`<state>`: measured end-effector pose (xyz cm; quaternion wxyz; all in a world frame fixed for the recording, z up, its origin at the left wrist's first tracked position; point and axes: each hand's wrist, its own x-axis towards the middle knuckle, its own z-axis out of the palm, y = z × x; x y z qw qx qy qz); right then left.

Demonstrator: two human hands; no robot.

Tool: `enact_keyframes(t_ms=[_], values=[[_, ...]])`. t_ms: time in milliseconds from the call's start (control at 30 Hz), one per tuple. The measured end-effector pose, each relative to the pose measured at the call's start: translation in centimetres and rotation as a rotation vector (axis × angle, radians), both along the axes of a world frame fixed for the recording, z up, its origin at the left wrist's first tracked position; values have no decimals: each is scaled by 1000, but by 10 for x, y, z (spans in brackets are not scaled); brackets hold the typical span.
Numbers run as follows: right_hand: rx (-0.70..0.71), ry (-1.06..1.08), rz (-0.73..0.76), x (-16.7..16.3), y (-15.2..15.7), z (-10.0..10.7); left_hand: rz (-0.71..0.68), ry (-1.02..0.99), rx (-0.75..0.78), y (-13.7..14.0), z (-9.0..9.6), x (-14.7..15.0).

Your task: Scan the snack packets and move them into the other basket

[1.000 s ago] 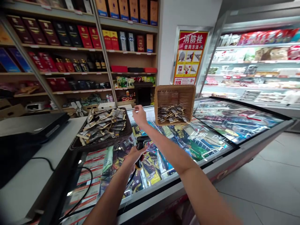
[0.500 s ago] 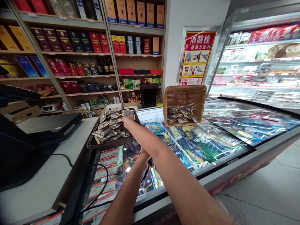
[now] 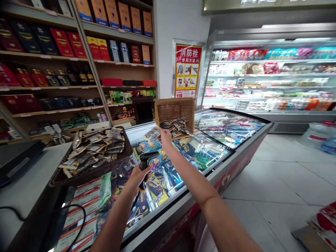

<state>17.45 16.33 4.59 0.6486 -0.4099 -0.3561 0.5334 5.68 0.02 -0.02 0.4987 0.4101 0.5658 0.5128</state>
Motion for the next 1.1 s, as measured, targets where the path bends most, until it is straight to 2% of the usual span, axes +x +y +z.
enact_keyframes(t_ms=[100,167,267,400,700,867,1100], values=[[-103,34,-134,38,13,-43,-1,72,30,1,0,0],[-218,32,-200,50,20,-67,-13,127,44,1,1,0],[-274,21,-211,50,25,-84,-32,173,57,-1,5,3],[-190,-12,-154,45,22,-82,-45,210,72,-4,10,6],[-216,-24,-97,52,7,-67,-60,358,46,-4,12,9],[-240,-19,-119,52,10,-68,-84,476,75,-5,14,11],[-256,-17,-149,49,17,-73,-74,512,93,-1,5,6]])
